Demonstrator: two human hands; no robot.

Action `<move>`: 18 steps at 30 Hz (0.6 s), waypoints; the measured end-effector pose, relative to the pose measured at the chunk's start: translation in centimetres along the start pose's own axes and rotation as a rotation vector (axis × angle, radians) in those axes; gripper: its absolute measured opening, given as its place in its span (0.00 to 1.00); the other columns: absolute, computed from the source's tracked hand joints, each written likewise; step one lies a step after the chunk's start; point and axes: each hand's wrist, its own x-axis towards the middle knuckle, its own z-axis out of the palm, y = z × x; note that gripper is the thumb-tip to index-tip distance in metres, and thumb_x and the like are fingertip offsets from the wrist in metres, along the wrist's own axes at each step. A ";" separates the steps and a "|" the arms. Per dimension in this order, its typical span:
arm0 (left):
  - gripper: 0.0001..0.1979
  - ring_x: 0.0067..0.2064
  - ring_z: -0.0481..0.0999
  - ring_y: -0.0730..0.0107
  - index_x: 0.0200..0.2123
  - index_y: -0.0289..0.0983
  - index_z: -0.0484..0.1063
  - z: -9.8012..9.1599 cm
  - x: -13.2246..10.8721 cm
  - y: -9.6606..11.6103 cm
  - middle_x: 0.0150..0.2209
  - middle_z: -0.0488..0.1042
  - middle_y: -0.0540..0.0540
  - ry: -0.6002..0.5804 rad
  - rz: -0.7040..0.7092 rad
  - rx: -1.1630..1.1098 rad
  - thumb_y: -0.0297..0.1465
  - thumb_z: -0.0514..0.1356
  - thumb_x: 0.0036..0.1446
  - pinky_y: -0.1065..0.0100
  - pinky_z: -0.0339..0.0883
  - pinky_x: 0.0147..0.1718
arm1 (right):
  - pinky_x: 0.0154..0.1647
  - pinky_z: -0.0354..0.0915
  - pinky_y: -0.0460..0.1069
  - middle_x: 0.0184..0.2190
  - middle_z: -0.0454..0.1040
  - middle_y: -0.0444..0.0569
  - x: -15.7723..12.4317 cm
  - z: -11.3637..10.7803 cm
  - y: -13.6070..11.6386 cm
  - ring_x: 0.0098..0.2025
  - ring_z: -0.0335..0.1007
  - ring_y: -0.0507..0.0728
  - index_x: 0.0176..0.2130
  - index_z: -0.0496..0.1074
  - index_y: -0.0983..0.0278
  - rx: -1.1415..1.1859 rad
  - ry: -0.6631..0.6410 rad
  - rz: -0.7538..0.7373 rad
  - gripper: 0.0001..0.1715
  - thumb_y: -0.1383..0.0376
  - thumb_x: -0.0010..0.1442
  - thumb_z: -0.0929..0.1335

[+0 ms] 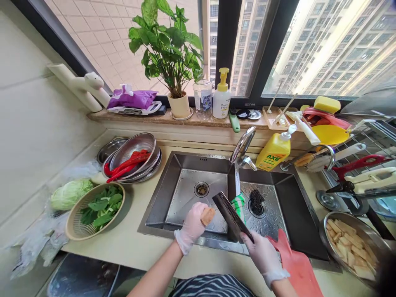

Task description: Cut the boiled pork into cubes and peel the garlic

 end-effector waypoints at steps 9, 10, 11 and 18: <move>0.07 0.34 0.71 0.66 0.32 0.36 0.70 -0.1 0.4 0.7 0.32 0.72 0.44 -0.008 -0.010 -0.105 0.23 0.54 0.49 0.67 0.65 0.35 | 0.30 0.64 0.46 0.32 0.79 0.50 -1.0 0.2 -0.4 0.33 0.75 0.58 0.37 0.76 0.59 0.076 0.012 -0.084 0.22 0.52 0.61 0.58; 0.06 0.34 0.71 0.66 0.31 0.36 0.70 -0.2 0.3 0.8 0.31 0.71 0.45 0.000 0.004 -0.126 0.25 0.54 0.50 0.67 0.65 0.35 | 0.28 0.63 0.47 0.31 0.79 0.50 -0.6 0.3 0.1 0.32 0.75 0.58 0.37 0.76 0.59 0.014 0.018 -0.049 0.22 0.53 0.62 0.58; 0.05 0.33 0.71 0.67 0.31 0.36 0.69 -0.3 0.2 0.7 0.31 0.71 0.45 0.007 0.009 -0.142 0.26 0.55 0.50 0.67 0.65 0.34 | 0.26 0.62 0.46 0.30 0.79 0.49 -0.3 0.3 0.7 0.31 0.75 0.58 0.37 0.76 0.59 -0.052 0.030 -0.022 0.22 0.53 0.62 0.58; 0.11 0.34 0.73 0.66 0.34 0.36 0.70 -1.3 0.2 -2.3 0.32 0.74 0.47 0.141 -0.204 -0.369 0.33 0.58 0.46 0.66 0.67 0.36 | 0.30 0.59 0.47 0.28 0.76 0.49 -1.0 -0.1 2.6 0.27 0.70 0.55 0.38 0.74 0.61 -0.370 0.444 -0.316 0.16 0.61 0.62 0.59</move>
